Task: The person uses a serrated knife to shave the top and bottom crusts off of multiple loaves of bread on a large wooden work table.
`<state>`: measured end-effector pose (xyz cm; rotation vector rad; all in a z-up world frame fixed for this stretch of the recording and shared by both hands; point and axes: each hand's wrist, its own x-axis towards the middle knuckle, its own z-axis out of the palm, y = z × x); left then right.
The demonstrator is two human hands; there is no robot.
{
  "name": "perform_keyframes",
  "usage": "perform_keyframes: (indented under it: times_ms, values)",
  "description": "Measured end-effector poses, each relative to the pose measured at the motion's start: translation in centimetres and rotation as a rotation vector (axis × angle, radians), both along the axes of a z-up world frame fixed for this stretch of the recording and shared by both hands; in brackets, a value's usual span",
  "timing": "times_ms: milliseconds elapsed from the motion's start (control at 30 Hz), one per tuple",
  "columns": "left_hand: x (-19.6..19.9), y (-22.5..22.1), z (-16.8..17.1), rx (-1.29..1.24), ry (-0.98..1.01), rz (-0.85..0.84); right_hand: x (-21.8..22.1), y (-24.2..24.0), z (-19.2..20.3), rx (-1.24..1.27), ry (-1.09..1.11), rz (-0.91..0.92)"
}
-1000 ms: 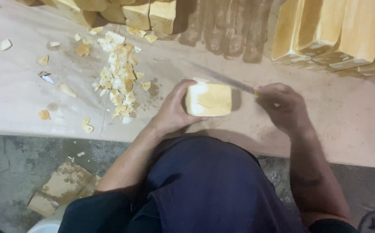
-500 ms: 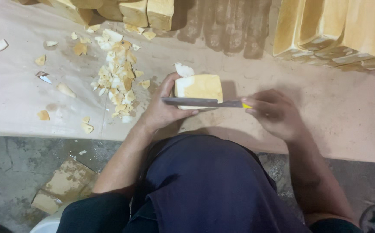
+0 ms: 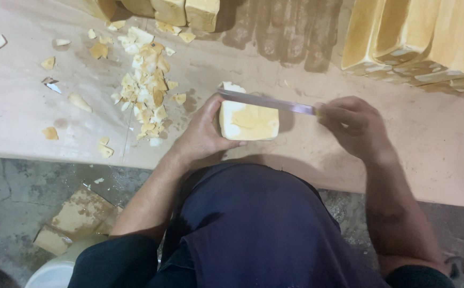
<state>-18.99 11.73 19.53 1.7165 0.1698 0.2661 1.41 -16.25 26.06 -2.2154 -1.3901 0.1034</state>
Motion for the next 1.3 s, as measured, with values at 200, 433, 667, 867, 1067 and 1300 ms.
perform_keyframes:
  times_ms: [200, 433, 667, 867, 1067, 1300]
  values:
    - [0.4, 0.1, 0.3, -0.003, -0.013, -0.055, -1.5, 2.3, -0.1, 0.048, 0.050, 0.059]
    - [3.6, -1.2, -0.4, -0.373, -0.035, 0.017, -1.9, -1.3, -2.7, 0.156, 0.384, -0.129]
    - [3.2, 4.0, -0.6, 0.004, 0.413, 0.356, -2.5, -2.5, -3.0, 0.222, 0.378, -0.201]
    - [-0.7, 0.4, 0.4, 0.397, 0.196, -0.111, -4.0, -1.9, -1.3, 0.163, 0.133, 0.063]
    - [1.5, -2.9, 0.8, 0.082, 0.045, 0.063, -4.4, -0.5, -0.5, 0.125, 0.053, 0.110]
    - [1.3, -2.1, -0.4, 0.011, 0.023, 0.070, -3.3, -1.6, -0.5, 0.162, 0.156, 0.078]
